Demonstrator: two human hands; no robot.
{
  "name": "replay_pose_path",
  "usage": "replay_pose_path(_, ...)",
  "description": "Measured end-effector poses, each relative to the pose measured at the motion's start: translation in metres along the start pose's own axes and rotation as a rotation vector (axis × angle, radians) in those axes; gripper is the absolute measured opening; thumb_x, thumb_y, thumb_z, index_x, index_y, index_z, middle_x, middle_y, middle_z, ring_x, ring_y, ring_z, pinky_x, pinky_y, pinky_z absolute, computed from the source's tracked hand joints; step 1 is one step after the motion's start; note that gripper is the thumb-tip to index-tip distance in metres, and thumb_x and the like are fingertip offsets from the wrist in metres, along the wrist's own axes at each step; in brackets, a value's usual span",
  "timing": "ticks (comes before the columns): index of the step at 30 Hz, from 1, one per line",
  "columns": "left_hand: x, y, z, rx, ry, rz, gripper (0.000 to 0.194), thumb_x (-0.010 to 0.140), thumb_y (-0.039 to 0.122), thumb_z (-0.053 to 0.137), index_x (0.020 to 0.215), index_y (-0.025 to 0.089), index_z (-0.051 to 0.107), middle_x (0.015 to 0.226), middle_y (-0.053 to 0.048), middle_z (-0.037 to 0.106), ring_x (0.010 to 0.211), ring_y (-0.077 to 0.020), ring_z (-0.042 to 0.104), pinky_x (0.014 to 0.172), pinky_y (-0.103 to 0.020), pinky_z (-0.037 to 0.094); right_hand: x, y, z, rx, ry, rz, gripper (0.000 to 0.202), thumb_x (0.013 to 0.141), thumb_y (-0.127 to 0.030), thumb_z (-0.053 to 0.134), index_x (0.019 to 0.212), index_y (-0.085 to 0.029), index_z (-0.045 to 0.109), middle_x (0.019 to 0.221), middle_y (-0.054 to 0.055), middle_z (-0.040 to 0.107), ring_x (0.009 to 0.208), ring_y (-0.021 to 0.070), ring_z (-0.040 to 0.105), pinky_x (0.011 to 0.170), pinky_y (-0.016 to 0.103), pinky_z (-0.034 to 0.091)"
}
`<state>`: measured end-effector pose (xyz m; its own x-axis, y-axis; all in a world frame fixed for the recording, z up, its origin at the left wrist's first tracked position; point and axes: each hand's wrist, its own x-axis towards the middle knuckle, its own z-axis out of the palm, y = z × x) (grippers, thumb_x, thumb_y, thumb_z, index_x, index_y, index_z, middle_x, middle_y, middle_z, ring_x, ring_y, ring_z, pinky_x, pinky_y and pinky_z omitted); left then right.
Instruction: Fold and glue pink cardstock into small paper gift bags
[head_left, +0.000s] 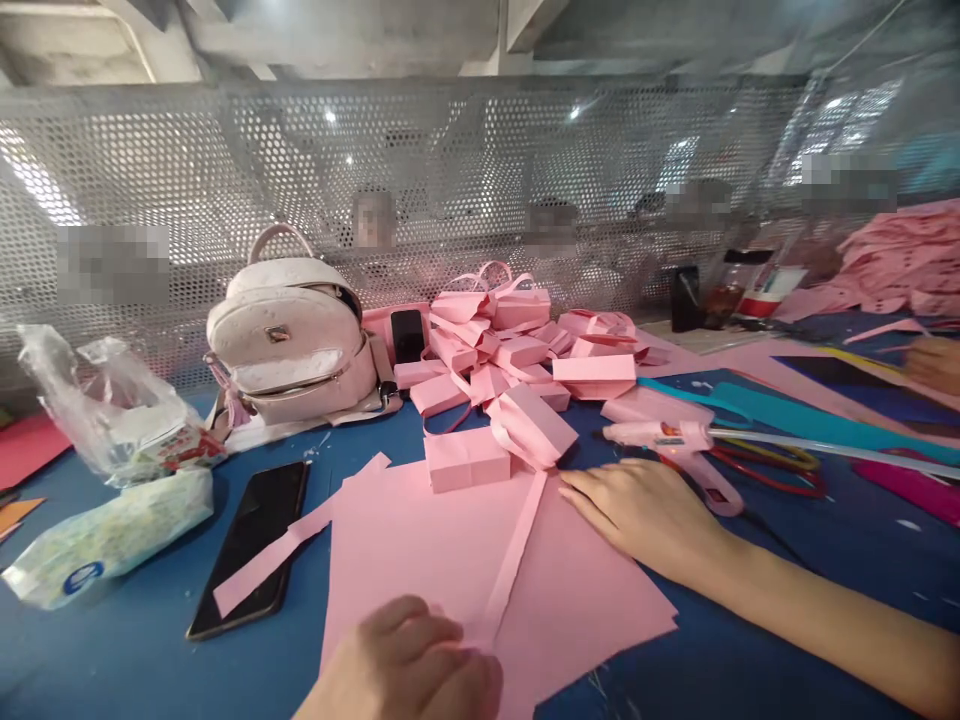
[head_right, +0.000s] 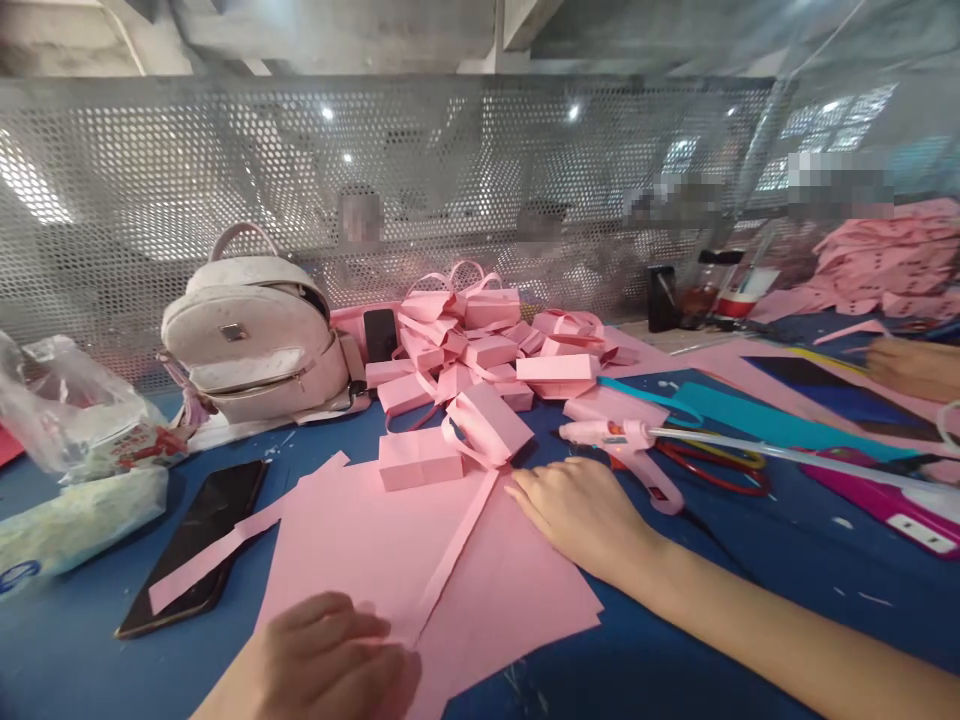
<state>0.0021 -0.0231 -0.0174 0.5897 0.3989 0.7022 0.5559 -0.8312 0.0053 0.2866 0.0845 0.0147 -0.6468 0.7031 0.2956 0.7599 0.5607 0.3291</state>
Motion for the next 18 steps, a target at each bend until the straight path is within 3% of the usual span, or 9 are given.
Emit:
replay_pose_path(2, 0.012, -0.005, -0.004, -0.132, -0.073, -0.084, 0.017, 0.091, 0.010, 0.057, 0.079, 0.017, 0.066, 0.057, 0.000, 0.068, 0.053, -0.0135, 0.065, 0.055, -0.026, 0.049, 0.002, -0.009, -0.012, 0.072, 0.072, 0.002, 0.029, 0.099, -0.024, 0.051, 0.078, -0.019, 0.069, 0.070, 0.004, 0.073, 0.064, 0.0206, 0.067, 0.059, 0.031, 0.037)
replay_pose_path(4, 0.019, -0.007, -0.007, -0.226, -0.192, -0.171, 0.018, 0.092, 0.012, 0.054, 0.083, 0.018, 0.068, 0.064, -0.003, 0.070, 0.056, -0.0158, 0.064, 0.054, -0.028, 0.046, 0.008, -0.018, -0.022, 0.212, 0.091, -0.103, 0.019, 0.098, -0.025, 0.054, 0.086, -0.020, 0.068, 0.085, 0.004, 0.074, 0.077, 0.0212, 0.068, 0.066, 0.030, 0.041)
replay_pose_path(6, 0.022, -0.009, -0.009, -0.295, -0.273, -0.262, 0.020, 0.093, 0.014, 0.051, 0.089, 0.020, 0.070, 0.074, -0.004, 0.074, 0.065, -0.0176, 0.067, 0.059, -0.028, 0.046, 0.016, -0.023, -0.026, 0.376, -0.012, -0.219, 0.010, 0.095, -0.028, 0.061, 0.089, -0.021, 0.065, 0.092, 0.003, 0.072, 0.089, 0.0224, 0.067, 0.076, 0.031, 0.045)
replay_pose_path(12, 0.035, -0.017, -0.013, -0.517, -0.447, -0.686, 0.031, 0.088, 0.010, 0.046, 0.082, 0.021, 0.074, 0.080, 0.000, 0.078, 0.073, -0.0148, 0.070, 0.072, -0.023, 0.050, 0.042, -0.017, -0.025, 0.670, -0.424, -0.104, 0.021, 0.080, -0.033, 0.076, 0.087, -0.021, 0.060, 0.085, 0.001, 0.063, 0.078, 0.0203, 0.059, 0.062, 0.027, 0.036)
replay_pose_path(15, 0.041, -0.021, -0.014, -0.556, -0.472, -0.806, 0.033, 0.086, 0.009, 0.045, 0.078, 0.019, 0.075, 0.077, 0.000, 0.078, 0.071, -0.0141, 0.069, 0.068, -0.021, 0.049, 0.046, -0.017, -0.030, 0.727, -0.482, -0.143, 0.013, 0.077, -0.024, 0.075, 0.075, -0.020, 0.063, 0.075, -0.002, 0.061, 0.069, 0.0165, 0.056, 0.056, 0.024, 0.030)
replay_pose_path(18, 0.045, -0.021, -0.014, -0.496, -0.461, -0.836, 0.028, 0.089, 0.020, 0.050, 0.083, 0.018, 0.078, 0.083, -0.002, 0.079, 0.074, -0.0162, 0.069, 0.067, -0.023, 0.048, 0.044, -0.025, -0.037, 0.808, -0.503, -0.173, 0.008, 0.077, -0.016, 0.072, 0.072, -0.021, 0.068, 0.072, -0.004, 0.065, 0.068, 0.0137, 0.058, 0.057, 0.023, 0.032)
